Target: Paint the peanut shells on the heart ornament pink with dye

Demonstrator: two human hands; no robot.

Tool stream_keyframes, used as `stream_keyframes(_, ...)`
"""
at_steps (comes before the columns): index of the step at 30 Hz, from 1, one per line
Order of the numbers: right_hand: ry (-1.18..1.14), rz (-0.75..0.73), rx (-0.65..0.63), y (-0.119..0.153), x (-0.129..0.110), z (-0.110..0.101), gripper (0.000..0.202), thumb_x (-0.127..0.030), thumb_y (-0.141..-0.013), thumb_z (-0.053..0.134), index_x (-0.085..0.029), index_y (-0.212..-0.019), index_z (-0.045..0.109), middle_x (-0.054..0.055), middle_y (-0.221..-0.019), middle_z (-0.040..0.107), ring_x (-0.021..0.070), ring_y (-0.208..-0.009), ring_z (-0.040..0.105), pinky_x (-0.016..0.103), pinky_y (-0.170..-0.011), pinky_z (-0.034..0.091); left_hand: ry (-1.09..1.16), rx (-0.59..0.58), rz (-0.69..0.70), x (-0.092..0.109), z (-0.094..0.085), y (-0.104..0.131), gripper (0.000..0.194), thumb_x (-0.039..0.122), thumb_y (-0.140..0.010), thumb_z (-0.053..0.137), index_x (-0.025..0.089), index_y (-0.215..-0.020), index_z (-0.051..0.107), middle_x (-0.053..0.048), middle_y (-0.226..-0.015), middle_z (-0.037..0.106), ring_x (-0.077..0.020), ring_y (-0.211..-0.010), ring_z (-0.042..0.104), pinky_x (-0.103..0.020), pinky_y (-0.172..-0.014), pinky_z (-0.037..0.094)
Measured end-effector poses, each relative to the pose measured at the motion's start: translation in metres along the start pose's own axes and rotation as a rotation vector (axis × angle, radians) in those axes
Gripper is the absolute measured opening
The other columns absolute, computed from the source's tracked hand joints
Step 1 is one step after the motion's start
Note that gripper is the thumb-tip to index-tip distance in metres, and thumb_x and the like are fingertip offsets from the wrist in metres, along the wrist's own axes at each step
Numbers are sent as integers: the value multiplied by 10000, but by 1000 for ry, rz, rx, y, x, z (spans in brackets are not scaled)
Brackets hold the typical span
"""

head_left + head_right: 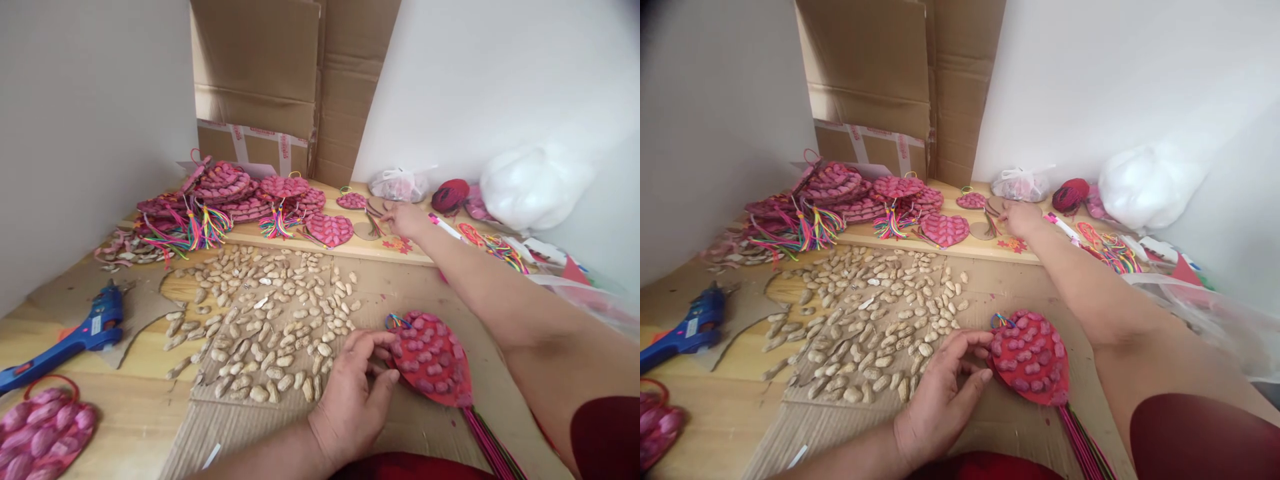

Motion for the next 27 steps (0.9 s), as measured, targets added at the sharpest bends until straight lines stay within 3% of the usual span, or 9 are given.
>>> stream_keyframes(17,-40,65,-106,17,2,-3,307,-389,-932,561,-195,-1166,605,80,-1231,607,193,-1073,605,411,-925,538,-1,-4,-1,0,0,0,410,46,-838,555,242,-1196,596,-66,-1178,586,-165,-1041,604,-289,-841,547)
stream_keyframes(22,-90,70,-95,33,1,-19,308,-392,-930,564,-183,-1152,609,76,-1203,619,190,-1051,613,411,-915,542,-15,-1,-1,2,-1,0,402,51,-841,552,244,-1190,597,-60,-1173,584,-163,-1041,600,-300,-847,541)
stream_keyframes(27,-189,103,21,65,3,-43,302,-413,-938,544,-190,-1125,623,74,-1190,629,185,-1045,613,406,-929,532,-33,-1,-9,1,0,0,380,82,-863,547,236,-1208,593,-72,-1172,585,-172,-1041,604,-322,-869,533)
Point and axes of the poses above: each hand's wrist, its own y-axis away from the middle knuckle, its own z-axis out of the palm, x = y × z, the point moved 8 cm from there along -y, towards the middle knuckle
